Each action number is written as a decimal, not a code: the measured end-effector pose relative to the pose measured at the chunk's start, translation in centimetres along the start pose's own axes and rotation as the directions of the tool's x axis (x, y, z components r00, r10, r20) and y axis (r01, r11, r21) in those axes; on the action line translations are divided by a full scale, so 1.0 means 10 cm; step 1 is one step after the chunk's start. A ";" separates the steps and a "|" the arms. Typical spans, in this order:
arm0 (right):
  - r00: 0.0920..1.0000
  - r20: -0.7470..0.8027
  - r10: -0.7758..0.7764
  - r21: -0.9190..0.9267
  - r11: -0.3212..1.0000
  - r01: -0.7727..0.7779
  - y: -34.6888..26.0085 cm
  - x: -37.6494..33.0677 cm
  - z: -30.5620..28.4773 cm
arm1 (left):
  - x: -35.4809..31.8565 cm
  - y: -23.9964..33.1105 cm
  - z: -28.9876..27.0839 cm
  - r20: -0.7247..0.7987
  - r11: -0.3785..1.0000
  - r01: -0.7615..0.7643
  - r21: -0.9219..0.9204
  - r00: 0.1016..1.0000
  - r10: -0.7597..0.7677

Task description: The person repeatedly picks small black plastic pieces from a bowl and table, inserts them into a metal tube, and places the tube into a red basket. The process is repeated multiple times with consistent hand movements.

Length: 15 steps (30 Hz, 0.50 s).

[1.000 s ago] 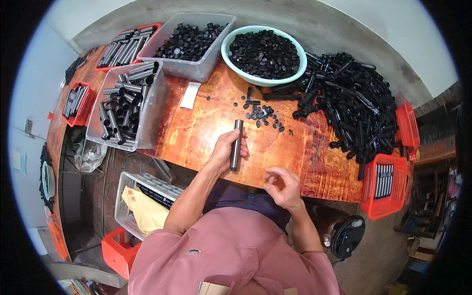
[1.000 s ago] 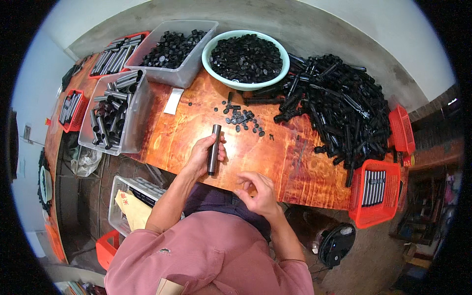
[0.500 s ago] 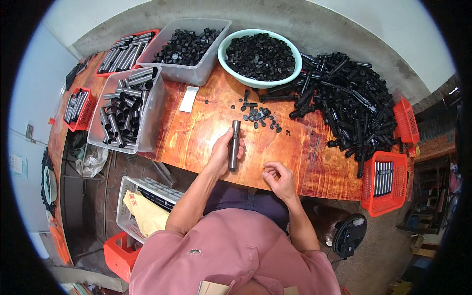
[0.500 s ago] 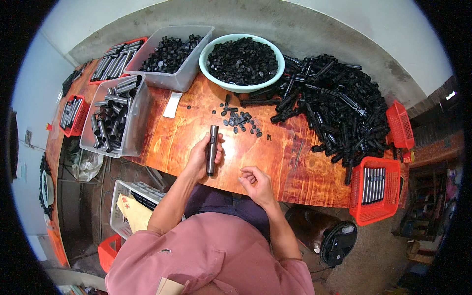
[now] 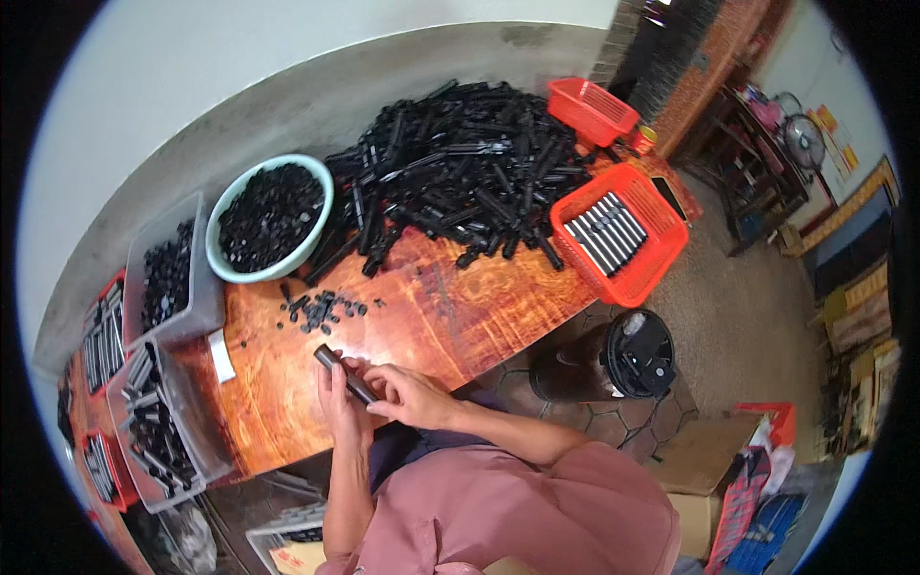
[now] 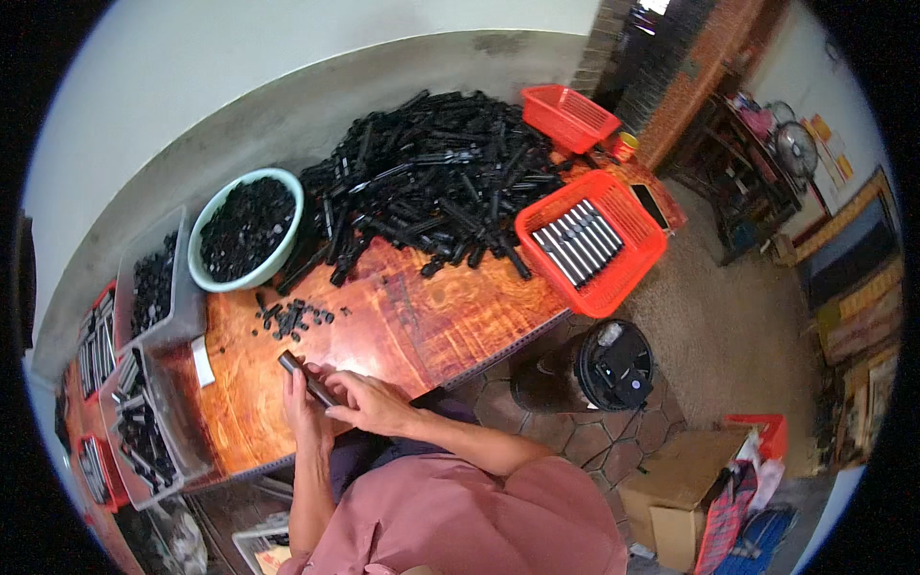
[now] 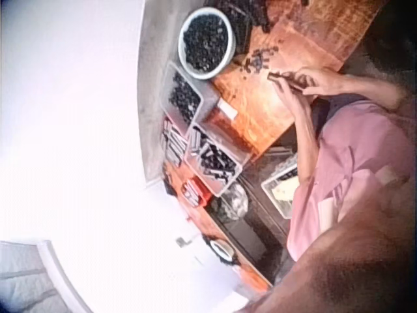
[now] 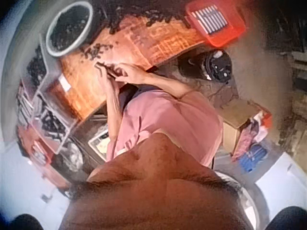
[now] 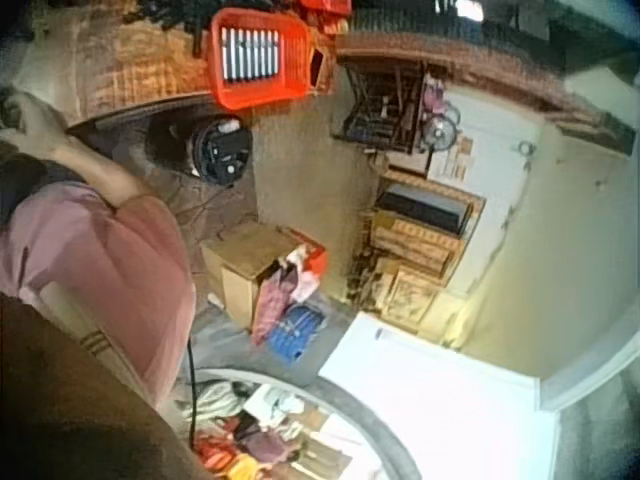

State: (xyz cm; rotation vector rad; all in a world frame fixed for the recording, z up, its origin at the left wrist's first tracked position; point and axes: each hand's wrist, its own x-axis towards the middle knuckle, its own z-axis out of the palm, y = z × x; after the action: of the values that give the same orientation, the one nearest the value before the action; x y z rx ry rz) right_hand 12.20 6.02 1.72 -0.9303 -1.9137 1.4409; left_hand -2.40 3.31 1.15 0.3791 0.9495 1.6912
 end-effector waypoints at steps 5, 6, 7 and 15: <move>0.973 -0.199 -0.117 -0.062 0.992 0.106 0.14 -0.05 0.00 | -0.04 -0.18 0.14 0.151 0.999 -0.030 0.026 0.988 0.026; 0.971 -0.208 -0.117 -0.104 0.990 0.097 0.14 -0.07 -0.05 | -0.04 -0.21 0.14 0.197 0.998 -0.038 0.046 0.980 0.028; 0.968 -0.217 -0.127 -0.100 0.989 0.107 -0.01 -0.12 -0.22 | -0.03 -0.23 0.15 0.244 0.997 -0.047 0.065 0.969 0.030; 0.710 -0.642 -0.288 -0.489 0.868 -0.090 -0.53 -0.68 -2.23 | 0.05 -0.33 -0.05 0.395 0.554 -0.422 0.718 0.902 0.176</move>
State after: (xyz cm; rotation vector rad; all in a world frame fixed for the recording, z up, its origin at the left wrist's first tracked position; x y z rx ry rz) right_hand 32.58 12.44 12.46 -1.3344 -1.6819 0.3762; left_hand -0.76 3.79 -1.75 1.4311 1.4538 1.3453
